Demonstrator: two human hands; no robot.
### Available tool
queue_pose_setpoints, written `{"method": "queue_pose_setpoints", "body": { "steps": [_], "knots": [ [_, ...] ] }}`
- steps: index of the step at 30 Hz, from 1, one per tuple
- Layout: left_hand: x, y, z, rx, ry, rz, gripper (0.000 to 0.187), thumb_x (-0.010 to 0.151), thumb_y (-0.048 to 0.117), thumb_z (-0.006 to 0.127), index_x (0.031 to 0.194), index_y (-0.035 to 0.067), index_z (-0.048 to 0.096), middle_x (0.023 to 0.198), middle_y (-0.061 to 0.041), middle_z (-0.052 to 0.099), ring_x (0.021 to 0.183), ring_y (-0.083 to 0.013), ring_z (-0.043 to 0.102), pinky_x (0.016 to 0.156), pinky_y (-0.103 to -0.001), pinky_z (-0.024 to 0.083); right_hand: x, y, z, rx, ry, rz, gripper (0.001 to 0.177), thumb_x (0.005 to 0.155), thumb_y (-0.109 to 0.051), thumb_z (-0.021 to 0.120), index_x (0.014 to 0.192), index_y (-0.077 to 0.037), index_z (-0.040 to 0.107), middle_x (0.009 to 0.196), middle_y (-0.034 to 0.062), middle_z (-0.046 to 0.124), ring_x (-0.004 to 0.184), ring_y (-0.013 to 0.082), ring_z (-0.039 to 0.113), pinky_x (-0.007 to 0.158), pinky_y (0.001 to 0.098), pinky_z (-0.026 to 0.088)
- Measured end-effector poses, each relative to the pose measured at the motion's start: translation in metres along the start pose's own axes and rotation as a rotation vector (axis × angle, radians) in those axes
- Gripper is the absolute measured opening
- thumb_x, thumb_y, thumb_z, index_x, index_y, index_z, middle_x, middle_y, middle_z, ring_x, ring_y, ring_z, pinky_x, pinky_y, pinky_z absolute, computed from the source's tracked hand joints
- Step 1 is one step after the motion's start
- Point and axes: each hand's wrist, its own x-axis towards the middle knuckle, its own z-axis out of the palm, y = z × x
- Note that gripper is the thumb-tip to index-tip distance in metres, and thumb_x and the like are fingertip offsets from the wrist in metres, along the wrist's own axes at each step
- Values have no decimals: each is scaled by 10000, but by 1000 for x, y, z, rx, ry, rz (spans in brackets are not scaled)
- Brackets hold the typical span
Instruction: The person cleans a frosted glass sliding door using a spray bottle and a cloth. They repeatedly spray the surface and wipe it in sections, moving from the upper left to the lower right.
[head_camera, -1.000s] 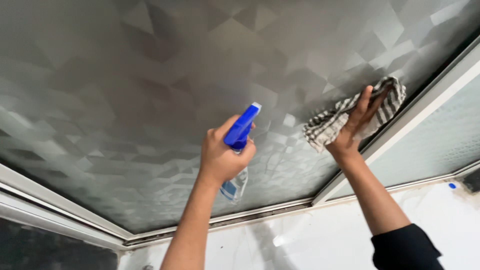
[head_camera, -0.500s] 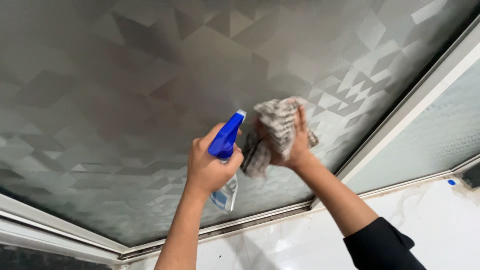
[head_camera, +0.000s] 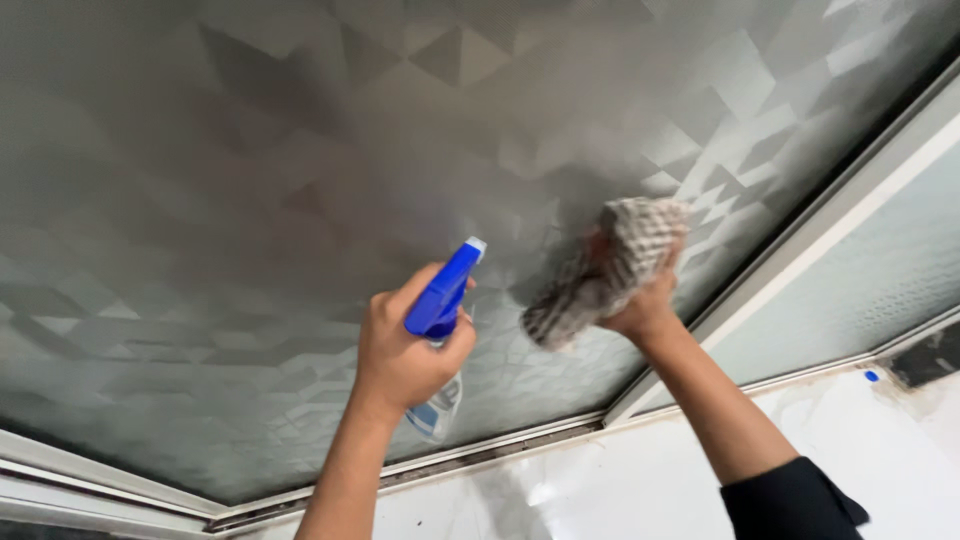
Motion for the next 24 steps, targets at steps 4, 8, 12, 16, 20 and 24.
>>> {"method": "queue_pose_setpoints", "body": {
  "steps": [4,8,12,16,20,24],
  "knots": [
    [1,1,-4,27,-12,-7,302,732,92,696,1033,110,716,693,-27,734,632,-177,757,615,-292,564,-20,19,6,131,248,273,850,1062,-410,675,1614,84,258,1690,260,231,1613,405,211,1344,476,178],
    [0,3,-2,20,-10,-35,294,733,90,700,1026,116,719,660,-32,708,593,-175,733,604,-291,552,-31,25,-7,51,285,541,895,1048,-458,589,1688,-39,125,1768,184,123,1633,323,60,1358,457,82],
    [-1,3,1,-12,3,10,277,745,86,702,1021,105,709,700,-20,722,635,-147,753,625,-277,565,-31,26,-10,180,366,750,903,1049,-557,563,1723,-108,163,1754,176,43,1649,352,17,1371,473,41],
    [-2,0,4,-33,-14,6,255,757,73,693,1012,88,701,692,-15,725,625,-134,748,623,-271,562,-9,3,-2,143,383,714,811,1102,-550,529,1710,-148,173,1772,137,75,1672,308,63,1365,438,99],
    [-3,-1,7,-54,-2,25,257,760,65,684,1016,76,699,699,-15,725,635,-127,749,627,-267,566,13,-47,3,133,266,394,1028,862,-558,707,1658,-110,235,1693,198,224,1605,378,157,1309,504,134],
    [-3,-3,8,-50,-2,17,274,752,60,674,1024,75,702,698,-13,728,634,-123,751,626,-266,568,27,-74,16,148,-49,162,826,879,-504,742,1525,-93,433,1527,176,408,1448,388,380,1235,518,255]
  ]
}}
